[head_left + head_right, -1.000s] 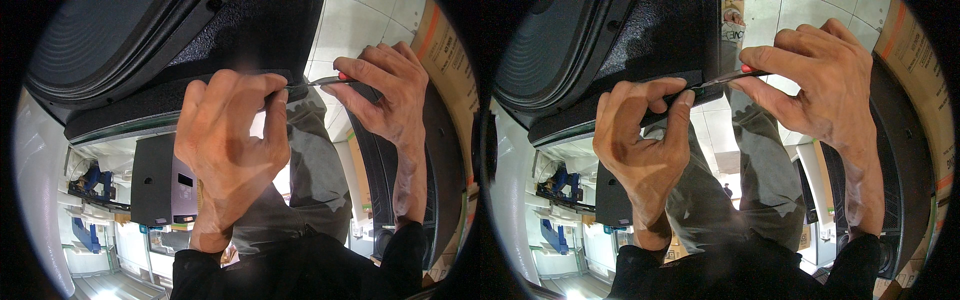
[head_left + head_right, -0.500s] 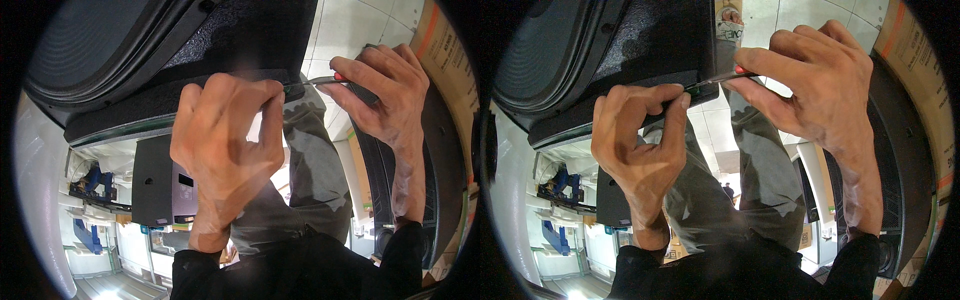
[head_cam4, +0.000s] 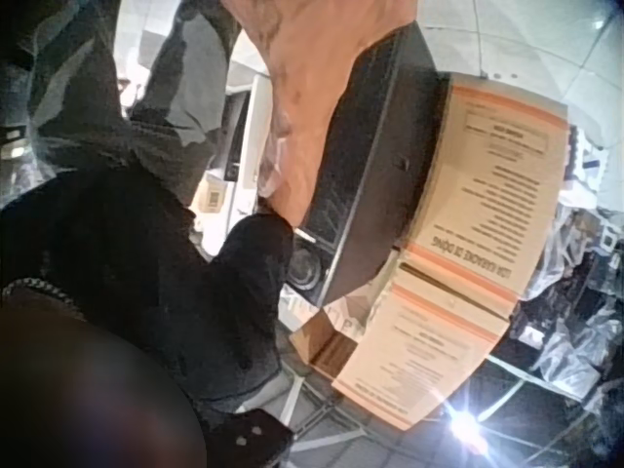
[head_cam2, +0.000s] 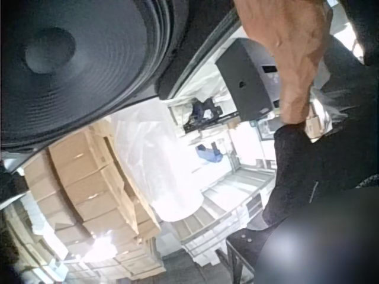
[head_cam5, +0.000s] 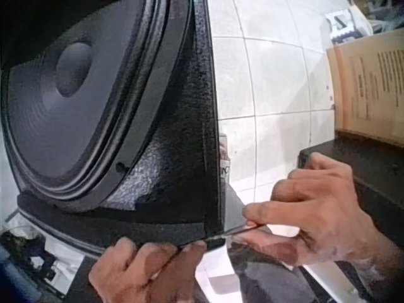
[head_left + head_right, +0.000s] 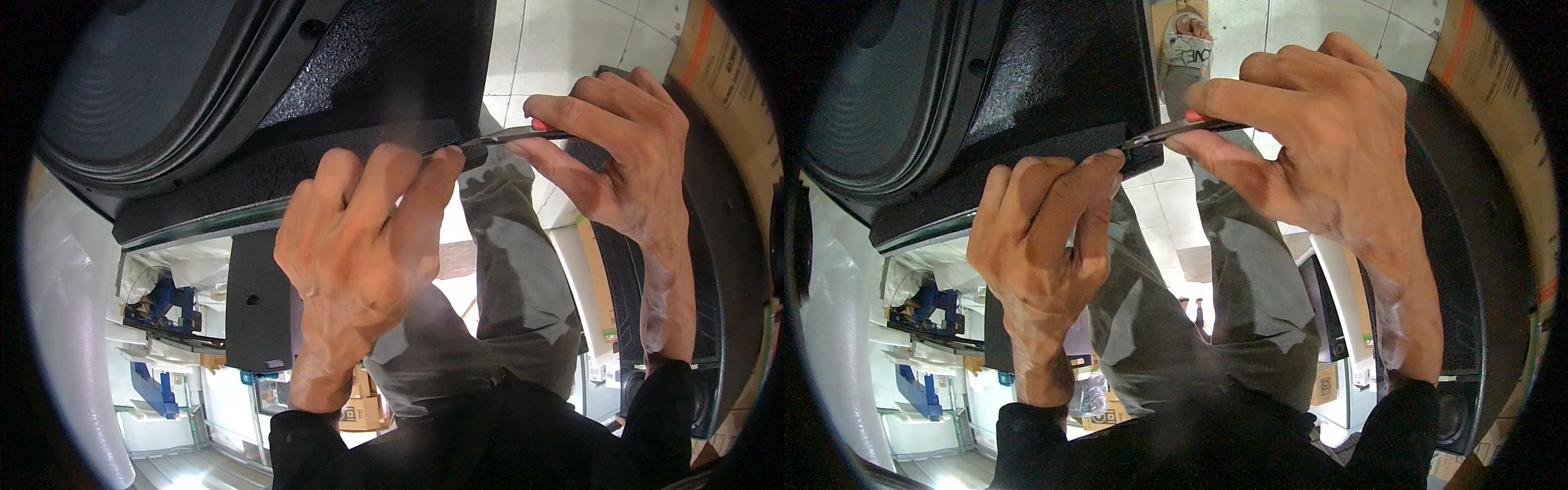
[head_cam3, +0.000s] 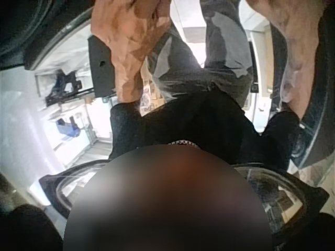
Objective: The person uses a cordless drill to fasten screws into the back panel of a large speaker. They then apply a strip of black foam tape along the front edge of the speaker and trim the excess with a utility knife.
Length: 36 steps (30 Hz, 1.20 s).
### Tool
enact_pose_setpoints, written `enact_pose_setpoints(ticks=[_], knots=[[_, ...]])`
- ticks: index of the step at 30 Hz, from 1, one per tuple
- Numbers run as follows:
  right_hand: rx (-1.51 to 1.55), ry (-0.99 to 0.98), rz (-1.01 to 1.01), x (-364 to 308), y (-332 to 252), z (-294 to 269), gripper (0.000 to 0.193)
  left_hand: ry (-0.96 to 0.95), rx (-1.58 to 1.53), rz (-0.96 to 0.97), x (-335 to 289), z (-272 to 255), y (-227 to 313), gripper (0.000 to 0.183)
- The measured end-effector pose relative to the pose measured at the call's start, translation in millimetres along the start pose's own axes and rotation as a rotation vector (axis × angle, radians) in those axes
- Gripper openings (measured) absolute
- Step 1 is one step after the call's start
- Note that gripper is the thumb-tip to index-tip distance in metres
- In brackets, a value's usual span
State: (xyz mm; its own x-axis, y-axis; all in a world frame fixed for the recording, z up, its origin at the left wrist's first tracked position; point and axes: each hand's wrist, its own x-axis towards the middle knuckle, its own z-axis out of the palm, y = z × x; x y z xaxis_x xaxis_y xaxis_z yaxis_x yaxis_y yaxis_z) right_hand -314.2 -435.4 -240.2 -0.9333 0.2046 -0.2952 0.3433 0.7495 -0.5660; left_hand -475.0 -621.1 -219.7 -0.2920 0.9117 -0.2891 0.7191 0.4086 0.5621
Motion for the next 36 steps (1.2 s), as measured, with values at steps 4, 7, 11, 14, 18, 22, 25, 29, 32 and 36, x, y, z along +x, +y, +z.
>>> enact_pose_setpoints(ticks=[4,7,11,14,18,22,25,29,32,36], knots=[[0.003,-0.025,0.008,-1,1,1,0.039,-0.082,-0.07,-0.106,7,-7,8,0.022],[0.014,-0.02,0.009,0,1,1,0.039,-0.063,-0.112,-0.147,8,-5,13,0.021],[0.046,-0.029,0.035,1,-1,0,0.039,0.004,-0.077,-0.151,5,4,16,0.018],[0.03,-0.047,0.037,1,-1,0,0.039,0.031,-0.051,-0.12,2,7,16,0.018],[0.04,-0.033,0.036,1,-1,2,0.04,0.027,-0.058,-0.119,0,7,16,0.018],[0.03,-0.044,0.038,1,0,2,0.04,0.026,-0.059,-0.105,-1,8,15,0.018],[0.023,-0.055,0.044,1,-1,1,0.04,0.042,-0.04,-0.068,-3,9,13,0.022],[0.017,-0.074,0.048,1,-1,0,0.041,0.032,-0.02,-0.019,-5,8,10,0.035],[0.002,-0.068,0.045,1,-1,-1,0.042,0.023,0.02,-0.002,-6,6,10,0.043],[-0.006,-0.067,0.046,1,-1,-1,0.042,-0.015,0.024,-0.006,-10,3,10,0.031]])
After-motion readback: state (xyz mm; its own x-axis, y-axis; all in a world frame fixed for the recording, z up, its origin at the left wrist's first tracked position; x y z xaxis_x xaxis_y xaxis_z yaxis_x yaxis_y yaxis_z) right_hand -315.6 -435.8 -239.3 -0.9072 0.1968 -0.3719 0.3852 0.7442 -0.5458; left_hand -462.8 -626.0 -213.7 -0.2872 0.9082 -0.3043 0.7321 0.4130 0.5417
